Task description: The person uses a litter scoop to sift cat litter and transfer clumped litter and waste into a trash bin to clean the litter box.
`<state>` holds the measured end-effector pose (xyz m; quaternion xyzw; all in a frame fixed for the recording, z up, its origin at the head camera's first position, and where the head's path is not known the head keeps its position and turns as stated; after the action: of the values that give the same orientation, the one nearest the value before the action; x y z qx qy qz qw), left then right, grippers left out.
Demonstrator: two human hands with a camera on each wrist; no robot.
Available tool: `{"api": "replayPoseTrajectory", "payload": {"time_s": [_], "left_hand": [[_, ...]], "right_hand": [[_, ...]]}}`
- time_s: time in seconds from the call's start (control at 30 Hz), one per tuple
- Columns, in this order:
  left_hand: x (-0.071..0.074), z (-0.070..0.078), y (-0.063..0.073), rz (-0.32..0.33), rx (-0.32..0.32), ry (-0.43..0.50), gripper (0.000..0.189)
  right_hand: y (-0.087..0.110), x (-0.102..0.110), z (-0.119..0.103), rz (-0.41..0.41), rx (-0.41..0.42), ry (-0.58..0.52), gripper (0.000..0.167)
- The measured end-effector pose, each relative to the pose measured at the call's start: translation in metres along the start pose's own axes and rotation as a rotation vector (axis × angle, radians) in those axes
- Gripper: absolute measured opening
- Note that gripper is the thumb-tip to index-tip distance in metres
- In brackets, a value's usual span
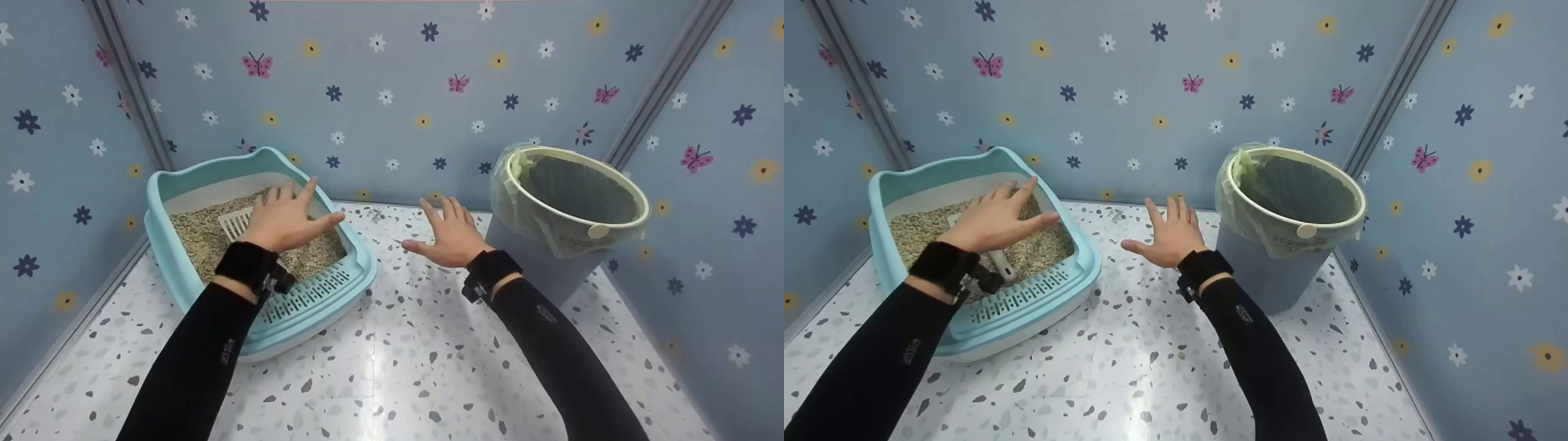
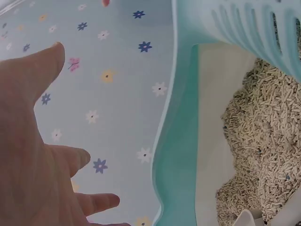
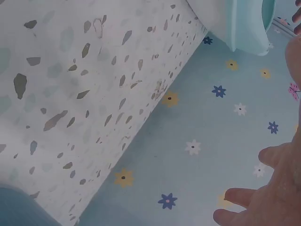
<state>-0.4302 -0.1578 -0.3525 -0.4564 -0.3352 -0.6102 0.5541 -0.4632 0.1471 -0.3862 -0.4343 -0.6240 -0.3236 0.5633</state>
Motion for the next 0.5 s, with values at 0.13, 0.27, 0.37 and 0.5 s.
{"api": "replayPoseTrajectory", "payload": {"time_s": [0.13, 0.27, 0.37, 0.5], "left_hand": [[0.014, -0.011, 0.007, 0.025, 0.025, 0.065, 0.121], [0.031, -0.029, 0.015, 0.057, 0.065, 0.153, 0.122], [0.042, -0.047, 0.024, 0.081, 0.109, 0.212, 0.125], [0.055, -0.077, 0.040, 0.124, 0.189, 0.276, 0.130]], "right_hand": [[-0.003, -0.002, -0.007, 0.005, 0.002, -0.019, 0.110], [-0.005, -0.002, -0.016, 0.012, 0.010, -0.055, 0.108], [-0.005, -0.002, -0.025, 0.005, 0.027, -0.083, 0.108], [-0.007, -0.008, -0.037, -0.024, 0.044, -0.144, 0.106]]}}
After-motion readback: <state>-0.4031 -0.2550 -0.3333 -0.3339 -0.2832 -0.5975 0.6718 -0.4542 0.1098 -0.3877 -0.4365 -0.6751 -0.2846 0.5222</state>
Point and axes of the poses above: each hand's wrist, its own y-axis away from the middle knuckle, its own x-axis out of the back of the hand, z = x × y, the point moved 9 cm from there along -y, towards the middle knuckle, and after that the axes turned 2 degrees about z, right-handed, at the moved point
